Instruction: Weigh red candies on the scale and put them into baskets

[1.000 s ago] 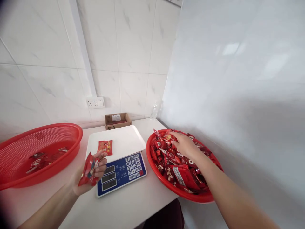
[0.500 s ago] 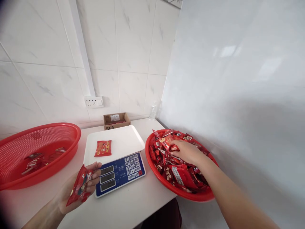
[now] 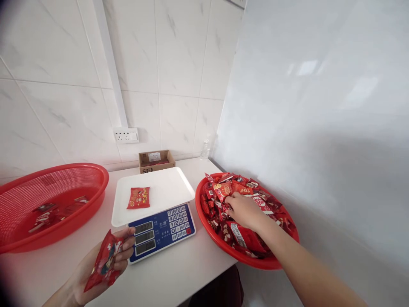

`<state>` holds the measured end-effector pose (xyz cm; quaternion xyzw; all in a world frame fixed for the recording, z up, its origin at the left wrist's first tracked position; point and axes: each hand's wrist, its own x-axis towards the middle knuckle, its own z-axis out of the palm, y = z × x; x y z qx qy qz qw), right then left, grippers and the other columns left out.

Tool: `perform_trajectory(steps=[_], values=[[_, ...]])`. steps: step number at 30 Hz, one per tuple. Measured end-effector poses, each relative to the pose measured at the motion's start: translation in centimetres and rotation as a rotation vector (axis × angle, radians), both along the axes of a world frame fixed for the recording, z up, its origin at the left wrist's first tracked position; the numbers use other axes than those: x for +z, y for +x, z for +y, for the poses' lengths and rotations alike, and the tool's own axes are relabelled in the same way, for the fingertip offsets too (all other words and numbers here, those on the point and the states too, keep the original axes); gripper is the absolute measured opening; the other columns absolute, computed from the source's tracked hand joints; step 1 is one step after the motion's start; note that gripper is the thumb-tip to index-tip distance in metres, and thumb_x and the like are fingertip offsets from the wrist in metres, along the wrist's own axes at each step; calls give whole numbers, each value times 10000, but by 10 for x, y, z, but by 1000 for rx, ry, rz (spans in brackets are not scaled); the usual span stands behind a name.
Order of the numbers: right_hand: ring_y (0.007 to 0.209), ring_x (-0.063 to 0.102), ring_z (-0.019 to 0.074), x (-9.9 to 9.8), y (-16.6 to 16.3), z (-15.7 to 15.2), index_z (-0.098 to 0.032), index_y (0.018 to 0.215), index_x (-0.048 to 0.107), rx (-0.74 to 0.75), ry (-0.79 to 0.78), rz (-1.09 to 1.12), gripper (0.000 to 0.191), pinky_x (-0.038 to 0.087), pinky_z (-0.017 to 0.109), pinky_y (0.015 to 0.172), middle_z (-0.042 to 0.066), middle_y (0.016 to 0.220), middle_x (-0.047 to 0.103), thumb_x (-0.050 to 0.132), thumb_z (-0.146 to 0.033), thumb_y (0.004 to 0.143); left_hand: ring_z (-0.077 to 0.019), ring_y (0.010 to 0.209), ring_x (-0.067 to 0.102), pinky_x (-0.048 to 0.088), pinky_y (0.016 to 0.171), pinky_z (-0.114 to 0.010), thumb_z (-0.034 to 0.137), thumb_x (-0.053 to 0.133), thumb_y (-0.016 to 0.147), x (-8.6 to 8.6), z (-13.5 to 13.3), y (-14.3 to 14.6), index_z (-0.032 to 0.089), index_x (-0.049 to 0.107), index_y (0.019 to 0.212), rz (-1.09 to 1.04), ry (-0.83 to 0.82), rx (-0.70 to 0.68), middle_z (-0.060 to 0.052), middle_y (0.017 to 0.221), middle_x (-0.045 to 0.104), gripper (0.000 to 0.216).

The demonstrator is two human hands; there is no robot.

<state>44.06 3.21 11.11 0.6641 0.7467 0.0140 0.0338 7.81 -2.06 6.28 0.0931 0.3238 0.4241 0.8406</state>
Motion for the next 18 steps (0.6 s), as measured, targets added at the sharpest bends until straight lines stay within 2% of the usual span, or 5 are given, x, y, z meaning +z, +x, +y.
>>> perform_trajectory(steps=[4,7,12,18], values=[[765,620,221,5,3,7,-213,750,661,4,54,100,255,422,309,678,78,859,663,418,-133,744,-42,396,377,311,345,-138,187,529,841,-3,-3,-5,140,577,777,0,-14,25,36,568,425,93],[686,608,197,11,5,10,-213,649,631,-20,63,118,278,411,295,636,54,740,671,385,-109,727,-41,400,377,310,349,-135,185,528,843,-5,-5,-9,140,572,778,-11,-5,36,40,571,416,91],[726,629,198,24,14,13,-230,623,630,-52,107,133,251,425,286,658,27,745,704,421,-135,724,-36,411,377,306,357,-130,197,576,818,-8,-8,-15,140,571,780,-43,-18,46,44,583,410,68],[767,654,243,59,17,12,-253,698,668,-108,243,227,228,466,342,683,25,823,729,448,-208,737,-23,418,373,300,369,-116,196,679,749,-8,-12,-18,119,589,771,-104,-3,54,55,573,412,120]])
